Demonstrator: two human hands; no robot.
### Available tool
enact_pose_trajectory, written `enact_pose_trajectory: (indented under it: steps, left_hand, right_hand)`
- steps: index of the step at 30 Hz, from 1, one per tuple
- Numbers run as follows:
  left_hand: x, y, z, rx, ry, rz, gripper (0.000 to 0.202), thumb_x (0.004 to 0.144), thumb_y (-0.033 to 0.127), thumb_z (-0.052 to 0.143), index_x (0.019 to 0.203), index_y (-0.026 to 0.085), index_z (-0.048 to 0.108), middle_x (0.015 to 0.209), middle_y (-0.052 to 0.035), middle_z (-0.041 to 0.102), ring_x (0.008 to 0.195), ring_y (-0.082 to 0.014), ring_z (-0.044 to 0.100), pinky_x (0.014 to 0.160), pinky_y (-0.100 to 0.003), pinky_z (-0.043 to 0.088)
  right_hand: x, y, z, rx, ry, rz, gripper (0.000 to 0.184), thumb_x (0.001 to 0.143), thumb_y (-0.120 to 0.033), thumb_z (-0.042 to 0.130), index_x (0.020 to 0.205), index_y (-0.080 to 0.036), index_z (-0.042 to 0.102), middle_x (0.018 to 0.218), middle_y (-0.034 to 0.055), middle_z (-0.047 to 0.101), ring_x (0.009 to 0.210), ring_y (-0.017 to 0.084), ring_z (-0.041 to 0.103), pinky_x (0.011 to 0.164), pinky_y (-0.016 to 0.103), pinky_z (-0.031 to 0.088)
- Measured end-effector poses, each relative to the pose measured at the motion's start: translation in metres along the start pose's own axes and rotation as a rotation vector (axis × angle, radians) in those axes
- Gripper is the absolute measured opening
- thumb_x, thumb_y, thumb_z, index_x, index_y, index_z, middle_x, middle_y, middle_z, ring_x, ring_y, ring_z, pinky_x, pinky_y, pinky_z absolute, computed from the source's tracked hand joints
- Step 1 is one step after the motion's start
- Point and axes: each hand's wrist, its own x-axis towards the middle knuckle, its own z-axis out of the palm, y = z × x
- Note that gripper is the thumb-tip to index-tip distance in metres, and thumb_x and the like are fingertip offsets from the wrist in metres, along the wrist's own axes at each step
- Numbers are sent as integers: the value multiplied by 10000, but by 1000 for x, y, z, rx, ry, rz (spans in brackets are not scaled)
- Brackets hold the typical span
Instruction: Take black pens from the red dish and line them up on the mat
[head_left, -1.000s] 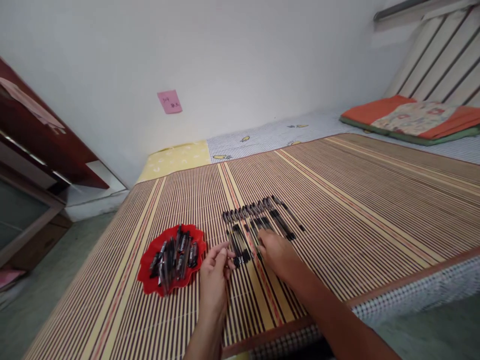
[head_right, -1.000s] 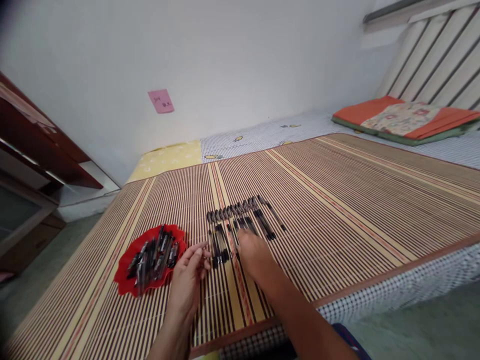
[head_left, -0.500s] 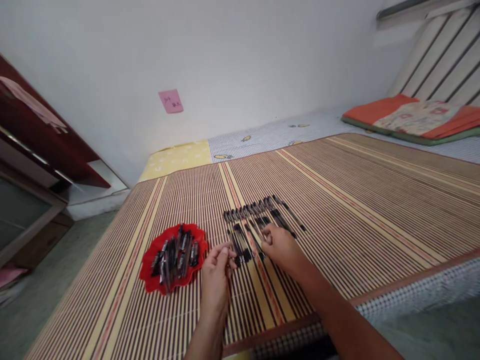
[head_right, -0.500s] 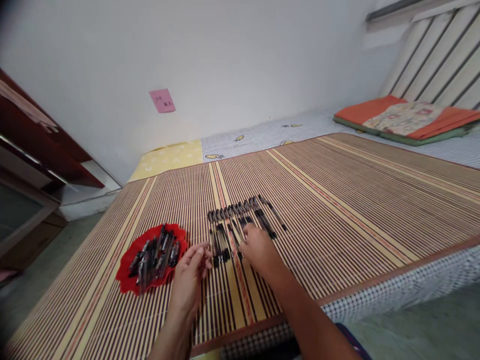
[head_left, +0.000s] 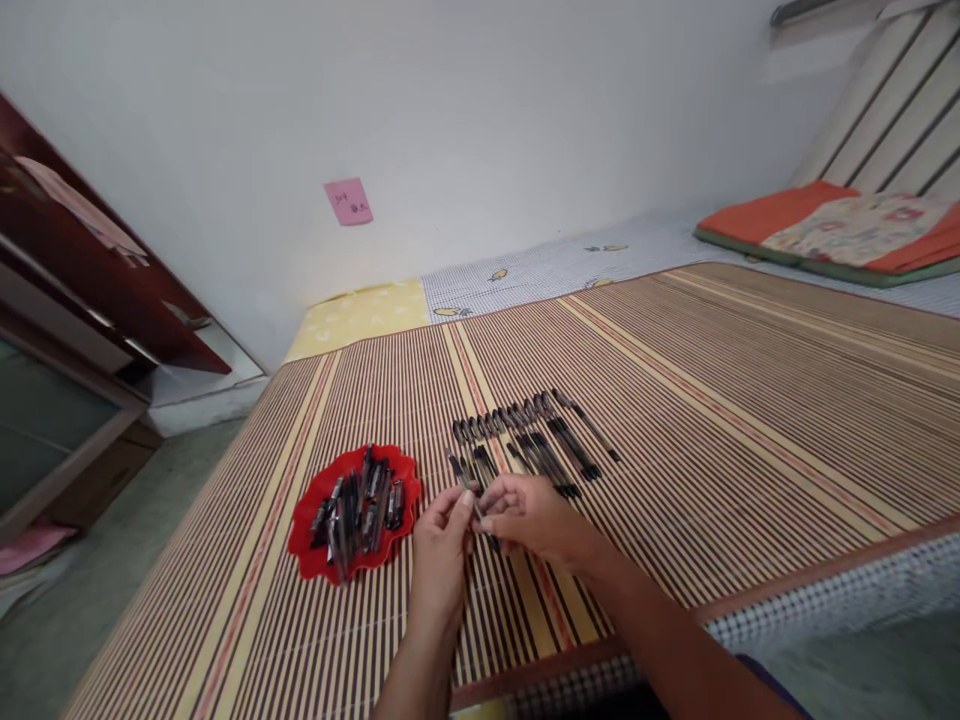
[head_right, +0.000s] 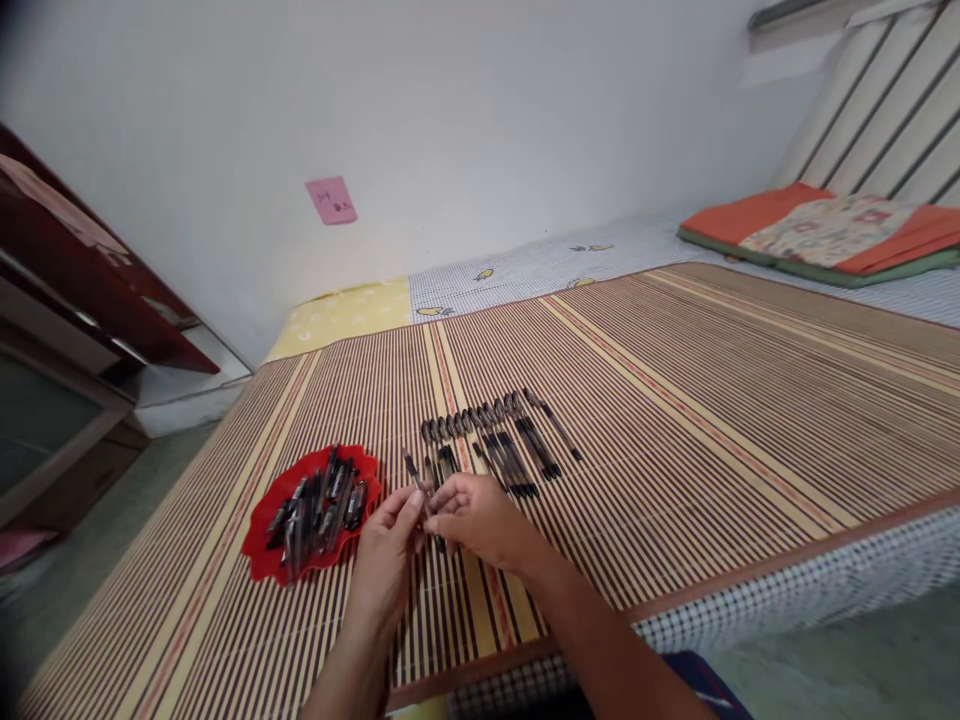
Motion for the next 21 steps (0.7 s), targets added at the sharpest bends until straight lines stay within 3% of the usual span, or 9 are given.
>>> enact_pose_trajectory:
  steps: [3, 8, 16, 18, 21]
  left_hand:
    - [-1, 2, 0, -15, -35, -29, 278, 693, 391, 805, 808, 170, 682, 692, 19, 631, 587, -99, 536, 586, -214, 424]
    - [-8, 8, 5, 161, -160, -26, 273, 718, 415, 771, 784, 175, 661, 557, 63, 507, 478, -75, 398, 481, -195, 295]
    - [-17, 11, 6, 405, -225, 122, 244, 834, 417, 660, 804, 176, 682, 680, 14, 573, 656, -132, 487, 611, -229, 354]
    - [-16, 10, 5, 393, -253, 79, 339, 881, 468, 584, 766, 165, 683, 599, 26, 510, 585, -119, 444, 561, -227, 328]
    - [-14, 8, 4, 284, -323, -107, 486, 909, 559, 477, 754, 144, 677, 476, 70, 366, 424, -86, 266, 437, -237, 195]
  right_hand:
    - [-1, -4, 1, -59, 28, -16, 206, 689, -324, 714, 766, -178, 590, 581, -60, 574, 475, 93, 550, 467, 217, 446]
    - [5, -9, -23, 0, 259, -73, 322, 778, -490, 646, 801, -172, 606, 628, -24, 617, 465, 83, 521, 434, 204, 395]
    - [4, -7, -33, 58, 223, -125, 309, 774, -463, 707, 712, -173, 621, 509, -35, 576, 455, 87, 498, 457, 212, 374]
    - [0, -12, -33, 43, 212, -137, 299, 779, -449, 713, 709, -171, 629, 504, -36, 572, 460, 86, 496, 470, 215, 377]
    - [-3, -17, -35, 4, 197, -149, 296, 778, -445, 722, 709, -170, 636, 495, -40, 565, 455, 85, 489, 471, 216, 373]
